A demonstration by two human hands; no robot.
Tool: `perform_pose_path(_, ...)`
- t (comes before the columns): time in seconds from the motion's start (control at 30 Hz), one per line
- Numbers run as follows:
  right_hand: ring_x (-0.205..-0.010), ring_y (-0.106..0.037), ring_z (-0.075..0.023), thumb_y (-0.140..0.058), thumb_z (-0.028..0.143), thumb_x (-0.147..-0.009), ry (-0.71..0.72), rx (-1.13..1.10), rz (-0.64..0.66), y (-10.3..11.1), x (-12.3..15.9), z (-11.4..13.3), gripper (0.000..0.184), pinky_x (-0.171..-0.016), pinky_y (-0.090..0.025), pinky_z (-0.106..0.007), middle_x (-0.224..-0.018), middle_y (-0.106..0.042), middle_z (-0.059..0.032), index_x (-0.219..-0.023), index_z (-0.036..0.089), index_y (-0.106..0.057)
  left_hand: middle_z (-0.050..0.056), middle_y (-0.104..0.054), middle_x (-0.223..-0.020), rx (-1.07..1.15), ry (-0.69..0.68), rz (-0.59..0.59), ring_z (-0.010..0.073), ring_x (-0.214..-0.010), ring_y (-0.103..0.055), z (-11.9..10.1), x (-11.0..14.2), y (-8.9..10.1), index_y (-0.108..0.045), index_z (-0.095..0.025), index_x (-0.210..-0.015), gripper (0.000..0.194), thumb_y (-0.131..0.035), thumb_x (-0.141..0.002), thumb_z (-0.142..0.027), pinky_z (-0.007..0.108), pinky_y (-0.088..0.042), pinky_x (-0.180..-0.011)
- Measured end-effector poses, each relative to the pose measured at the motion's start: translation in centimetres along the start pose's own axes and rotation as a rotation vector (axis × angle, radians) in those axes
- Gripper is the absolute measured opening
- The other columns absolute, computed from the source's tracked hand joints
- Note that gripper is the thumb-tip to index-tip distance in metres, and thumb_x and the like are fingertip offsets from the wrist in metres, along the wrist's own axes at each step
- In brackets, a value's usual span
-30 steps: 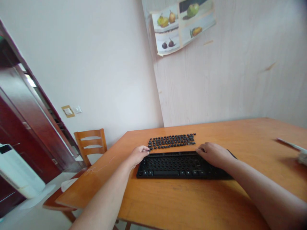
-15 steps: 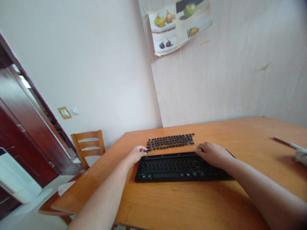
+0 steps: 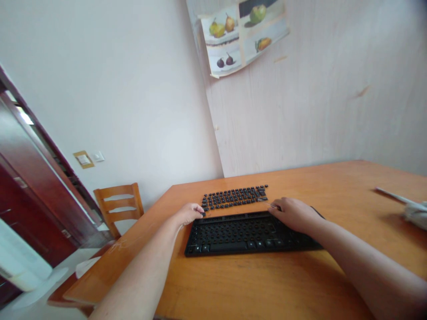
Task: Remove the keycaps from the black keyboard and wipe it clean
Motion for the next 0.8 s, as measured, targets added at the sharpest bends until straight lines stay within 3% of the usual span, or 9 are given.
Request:
perform_pose_path(0.23,-0.073,-0.064,-0.0218,-0.040,0.047,-0.091,-0.006,-0.002,-0.007,0.27,0.17,0.15,0.041,-0.060,-0.034,-0.027,-0.077,-0.070,-0.0090,-0.074,0.021,-0.067,-0.002,-0.060,-0.062,-0.007,-0.010,-0.006,0.0153,-0.063,-0.053,0.19,-0.41,-0.13,-0.061,-0.016,-0.070,0.020,-0.071,-0.052,-0.020,0.025,-0.037,-0.060)
perform_pose_path(0.8,-0.079,-0.065,-0.0230,-0.041,0.047,-0.091,-0.014,-0.014,0.003,0.38,0.30,0.26,0.040,-0.062,-0.036,-0.028,-0.083,-0.071,-0.0103,-0.081,0.021,-0.070,0.000,-0.062,-0.068,0.000,-0.004,-0.032,0.0151,-0.067,-0.055,0.99,-0.55,-0.10,-0.060,-0.016,-0.076,0.022,-0.067,-0.056,-0.016,0.024,-0.039,-0.061)
Point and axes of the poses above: each hand's wrist, its own x-axis away from the middle knuckle, its own y-axis out of the back of the hand, z = x × y, the point moved 7 cm from there along -x, towards the middle knuckle
